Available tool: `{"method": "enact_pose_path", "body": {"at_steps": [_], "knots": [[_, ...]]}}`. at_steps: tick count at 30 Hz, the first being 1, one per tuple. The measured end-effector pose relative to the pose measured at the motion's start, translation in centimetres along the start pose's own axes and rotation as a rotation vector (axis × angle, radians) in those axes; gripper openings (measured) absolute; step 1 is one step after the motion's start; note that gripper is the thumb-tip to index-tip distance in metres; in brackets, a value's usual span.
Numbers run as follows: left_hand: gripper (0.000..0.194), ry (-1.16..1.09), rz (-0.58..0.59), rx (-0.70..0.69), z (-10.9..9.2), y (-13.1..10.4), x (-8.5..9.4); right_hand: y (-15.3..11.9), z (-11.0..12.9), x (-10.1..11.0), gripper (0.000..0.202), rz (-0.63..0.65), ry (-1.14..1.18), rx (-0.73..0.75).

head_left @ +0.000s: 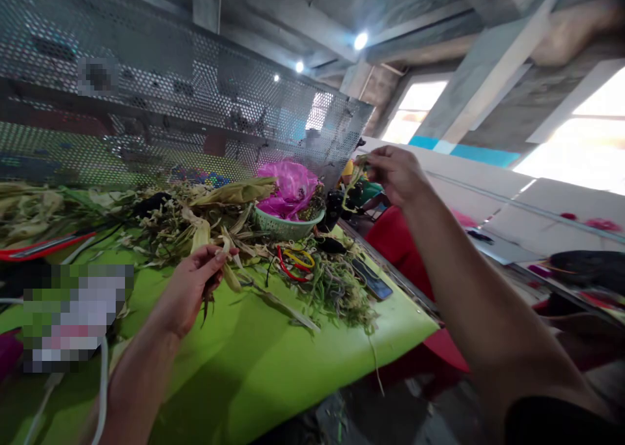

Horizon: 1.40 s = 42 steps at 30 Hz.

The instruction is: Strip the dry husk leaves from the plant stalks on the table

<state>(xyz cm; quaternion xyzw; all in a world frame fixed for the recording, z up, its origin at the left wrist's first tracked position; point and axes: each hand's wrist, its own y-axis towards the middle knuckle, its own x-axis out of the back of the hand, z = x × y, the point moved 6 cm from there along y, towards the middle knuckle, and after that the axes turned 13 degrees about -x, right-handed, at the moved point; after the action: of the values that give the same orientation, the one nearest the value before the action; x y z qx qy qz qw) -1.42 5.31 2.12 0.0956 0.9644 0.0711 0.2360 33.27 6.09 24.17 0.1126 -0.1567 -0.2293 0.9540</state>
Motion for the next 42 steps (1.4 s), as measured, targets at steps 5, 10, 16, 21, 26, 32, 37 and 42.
{"method": "enact_pose_path", "body": {"at_steps": [5,10,16,21,26,32,37,42], "knots": [[0.028,-0.041,0.028,-0.021,-0.4,-0.3,-0.5,-4.7,-0.2,-6.6,0.016,0.404,-0.065,-0.059],[0.027,-0.078,0.109,-0.040,-0.5,-0.4,-1.2,-9.0,-3.1,-13.0,0.021,0.656,-0.100,-0.174],[0.028,-0.134,0.158,-0.030,-0.3,-0.6,-1.7,-10.8,-5.0,-17.5,0.025,0.760,-0.060,-0.184],[0.027,-0.156,0.142,-0.030,0.1,-0.5,-1.7,-11.0,-6.4,-19.7,0.028,0.765,-0.070,-0.204],[0.031,-0.140,0.134,-0.003,0.7,-0.4,-1.7,-11.4,-6.8,-20.7,0.026,0.708,-0.100,-0.172],[0.033,-0.121,0.109,-0.020,0.3,-0.3,-1.9,-12.0,-6.9,-21.6,0.026,0.699,-0.090,-0.155],[0.034,-0.120,0.049,-0.051,0.4,0.1,-1.2,-12.1,-7.2,-21.5,0.025,0.664,-0.050,-0.180],[0.036,-0.148,-0.026,-0.068,0.8,0.4,-0.4,-12.1,-7.8,-21.0,0.024,0.675,0.067,-0.243]]}}
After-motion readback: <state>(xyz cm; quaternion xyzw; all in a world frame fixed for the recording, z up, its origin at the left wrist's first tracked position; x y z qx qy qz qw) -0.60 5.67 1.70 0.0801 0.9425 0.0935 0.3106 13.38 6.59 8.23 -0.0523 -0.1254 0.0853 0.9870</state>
